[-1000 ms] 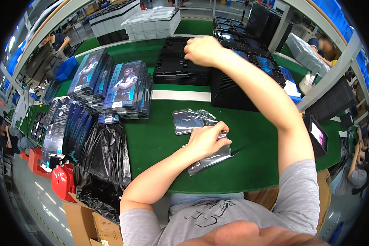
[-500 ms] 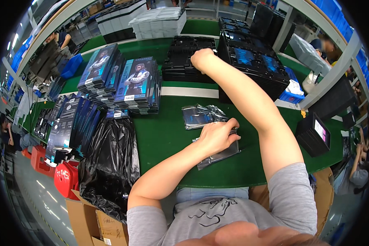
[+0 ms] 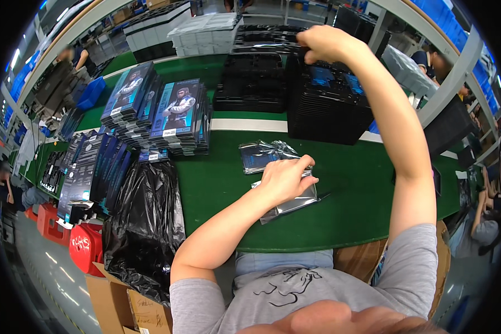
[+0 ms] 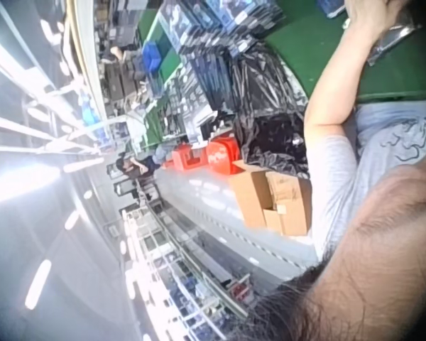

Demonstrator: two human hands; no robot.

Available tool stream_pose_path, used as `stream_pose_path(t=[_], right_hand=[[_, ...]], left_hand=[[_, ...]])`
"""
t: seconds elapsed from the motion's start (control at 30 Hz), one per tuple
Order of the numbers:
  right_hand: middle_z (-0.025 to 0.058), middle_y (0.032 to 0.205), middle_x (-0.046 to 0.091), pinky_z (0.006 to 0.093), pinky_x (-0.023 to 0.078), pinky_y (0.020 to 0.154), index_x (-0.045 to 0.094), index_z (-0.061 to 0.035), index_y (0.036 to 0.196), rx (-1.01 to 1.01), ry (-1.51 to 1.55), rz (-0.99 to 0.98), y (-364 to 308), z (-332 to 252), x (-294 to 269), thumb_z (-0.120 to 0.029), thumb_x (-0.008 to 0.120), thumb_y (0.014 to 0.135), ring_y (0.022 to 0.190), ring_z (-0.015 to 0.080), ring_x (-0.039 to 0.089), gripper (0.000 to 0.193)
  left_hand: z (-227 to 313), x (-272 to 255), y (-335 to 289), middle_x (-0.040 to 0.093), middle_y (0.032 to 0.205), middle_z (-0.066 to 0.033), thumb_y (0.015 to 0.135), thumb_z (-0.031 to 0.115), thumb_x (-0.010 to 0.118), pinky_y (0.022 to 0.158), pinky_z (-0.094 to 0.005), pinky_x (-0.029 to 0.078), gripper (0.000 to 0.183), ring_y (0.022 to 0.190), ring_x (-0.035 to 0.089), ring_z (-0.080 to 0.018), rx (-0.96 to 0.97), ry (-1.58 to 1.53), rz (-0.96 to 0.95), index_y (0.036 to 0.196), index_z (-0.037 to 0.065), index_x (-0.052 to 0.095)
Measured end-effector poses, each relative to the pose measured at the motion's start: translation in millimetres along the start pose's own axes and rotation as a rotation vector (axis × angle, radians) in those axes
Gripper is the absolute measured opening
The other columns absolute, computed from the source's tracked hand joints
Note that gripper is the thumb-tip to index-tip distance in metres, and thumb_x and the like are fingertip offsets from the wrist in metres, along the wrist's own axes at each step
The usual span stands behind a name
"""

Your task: The person packs electronic components into black plastic cases. They open a silver anti-static bag, remove a component, place it into a case, and then place the case into a stack. The person repeats this process for multiple units.

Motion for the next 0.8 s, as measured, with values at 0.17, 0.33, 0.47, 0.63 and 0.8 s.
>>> stream_pose_path(t=[0.17, 0.33, 0.47, 0.63, 0.8], right_hand=[[0.0152, 0.098, 0.067, 0.0450, 0.051, 0.081, 0.061, -0.0007, 0.099, -0.020, 0.041, 0.109, -68.1, 59.7, 27.2, -0.013, 0.081, 0.069, 0.098, 0.0376, 0.063, 0.039], [0.0137, 0.106, 0.068, 0.0428, 0.051, 0.087, 0.064, -0.0031, 0.109, 0.026, 0.154, 0.024, -114.3, 79.7, 50.4, -0.016, 0.081, 0.071, 0.102, 0.0349, 0.064, 0.043], [0.0103, 0.106, 0.065, 0.0409, 0.050, 0.089, 0.065, -0.0042, 0.111, 0.024, 0.230, 0.063, -137.5, 84.7, 60.7, -0.016, 0.078, 0.074, 0.104, 0.0332, 0.061, 0.042], [0.0063, 0.106, 0.062, 0.0397, 0.045, 0.091, 0.065, -0.0090, 0.116, 0.017, 0.079, 0.203, -153.0, 84.7, 69.8, -0.023, 0.075, 0.080, 0.109, 0.0265, 0.056, 0.040], [0.0053, 0.107, 0.060, 0.0395, 0.044, 0.090, 0.063, -0.0109, 0.121, 0.027, 0.056, 0.303, -151.7, 87.1, 84.2, -0.028, 0.071, 0.084, 0.108, 0.0255, 0.056, 0.041]], left_hand=[[-4.3, -6.9, 2.4, 0.067, 0.097, -0.0061, 0.078, 0.040, 0.075, 0.081, -0.0415, 0.054, 0.043, 0.098, 0.064, -0.0274, 0.103, 0.156, 0.117, 0.111, 0.013, 0.067], [-1.0, -21.4, 4.4, 0.064, 0.088, -0.0042, 0.078, 0.035, 0.076, 0.078, -0.0388, 0.053, 0.034, 0.091, 0.063, -0.0252, 0.114, 0.153, 0.255, 0.102, 0.012, 0.069], [-10.5, -42.0, 8.1, 0.062, 0.077, -0.0012, 0.080, 0.025, 0.074, 0.068, -0.0380, 0.051, 0.014, 0.079, 0.062, -0.0227, 0.081, 0.177, 0.471, 0.080, 0.012, 0.069], [-45.6, -56.0, 11.6, 0.063, 0.084, -0.0030, 0.082, 0.025, 0.072, 0.073, -0.0393, 0.052, 0.013, 0.086, 0.062, -0.0242, -0.102, 0.344, 0.484, 0.084, 0.012, 0.070], [-76.6, -48.8, 12.3, 0.064, 0.112, -0.0075, 0.085, 0.030, 0.070, 0.093, -0.0411, 0.047, 0.033, 0.110, 0.058, -0.0270, -0.260, 0.388, 0.268, 0.111, 0.010, 0.068]])
Point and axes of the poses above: each hand's wrist, its own y-axis towards the middle knuckle, its own x-axis out of the palm, z = x × y, the point moved 5 cm from there along y, towards the middle knuckle
